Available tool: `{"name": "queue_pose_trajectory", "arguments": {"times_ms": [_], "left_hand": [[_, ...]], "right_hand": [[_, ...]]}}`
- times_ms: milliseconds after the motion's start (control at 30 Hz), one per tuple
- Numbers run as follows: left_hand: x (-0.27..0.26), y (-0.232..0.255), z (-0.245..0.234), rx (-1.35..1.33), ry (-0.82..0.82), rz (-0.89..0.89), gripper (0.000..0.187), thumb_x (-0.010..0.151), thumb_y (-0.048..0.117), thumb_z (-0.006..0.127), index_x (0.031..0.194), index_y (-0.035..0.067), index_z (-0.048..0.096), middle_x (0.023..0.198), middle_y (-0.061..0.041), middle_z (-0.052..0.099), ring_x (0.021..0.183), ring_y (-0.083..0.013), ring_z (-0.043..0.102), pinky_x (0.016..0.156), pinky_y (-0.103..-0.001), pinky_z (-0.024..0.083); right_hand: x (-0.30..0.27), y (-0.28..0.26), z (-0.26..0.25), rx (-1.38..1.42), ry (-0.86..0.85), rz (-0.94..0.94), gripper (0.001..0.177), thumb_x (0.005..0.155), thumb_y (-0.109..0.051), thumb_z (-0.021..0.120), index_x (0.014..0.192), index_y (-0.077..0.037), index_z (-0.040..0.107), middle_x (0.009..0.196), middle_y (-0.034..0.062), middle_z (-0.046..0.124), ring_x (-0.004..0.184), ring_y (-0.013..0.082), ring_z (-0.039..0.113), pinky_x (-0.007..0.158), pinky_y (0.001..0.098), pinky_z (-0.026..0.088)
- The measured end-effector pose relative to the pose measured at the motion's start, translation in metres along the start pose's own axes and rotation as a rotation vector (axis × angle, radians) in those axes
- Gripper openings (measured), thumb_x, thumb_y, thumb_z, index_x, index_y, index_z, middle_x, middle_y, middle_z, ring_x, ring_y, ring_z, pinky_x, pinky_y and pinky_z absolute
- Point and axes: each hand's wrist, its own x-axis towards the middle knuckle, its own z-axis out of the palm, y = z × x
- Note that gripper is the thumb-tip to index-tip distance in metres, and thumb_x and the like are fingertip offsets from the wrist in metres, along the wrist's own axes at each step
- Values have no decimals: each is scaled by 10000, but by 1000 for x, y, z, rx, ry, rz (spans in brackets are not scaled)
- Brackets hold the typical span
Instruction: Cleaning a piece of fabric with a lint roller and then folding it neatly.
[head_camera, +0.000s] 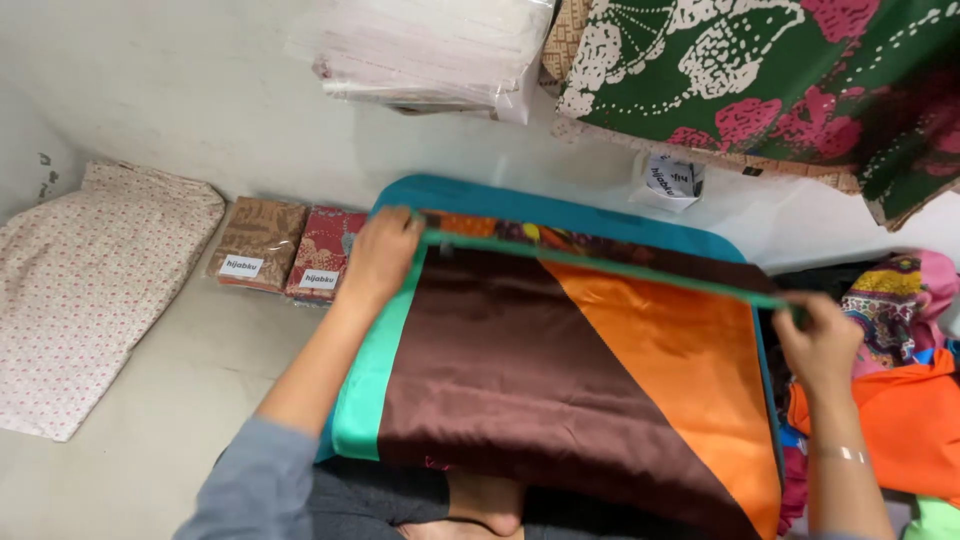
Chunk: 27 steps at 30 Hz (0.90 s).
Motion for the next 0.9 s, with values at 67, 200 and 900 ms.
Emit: {"name": "queue_pose_trajectory", "arguments": {"times_ms": [67, 200, 900], "left_hand": [[-32, 9, -13, -79, -74, -79, 146, 857, -60, 592, 979, 11, 557, 865, -141, 530, 770, -395, 593, 501, -532, 501], [-79, 13, 15, -140, -217, -90, 296, 727, -114, 574, 965, 29, 675, 849, -128, 560, 833, -399, 608, 559, -549, 525], [-33, -1, -34, -420, -616, -569, 652, 948, 495, 550, 1443, 75, 494, 1415, -223, 503, 1208, -455, 559, 916, -613, 519]], "right_hand": [[-27, 0, -5, -56, -33, 30, 219, 959, -129, 738, 1171, -116, 788, 1050, 54, 751, 799, 198, 630, 754, 343, 470], [-63, -12, -8, 74, -206, 94, 241, 881, -57, 694, 1086, -144, 786, 1043, 25, 761, 861, 156, 689, 813, 290, 517], [-10, -3, -2, 129, -435, 479, 404, 966, -266, 695, 1328, -92, 740, 1223, 103, 752, 1109, 215, 669, 951, 357, 475]]}}
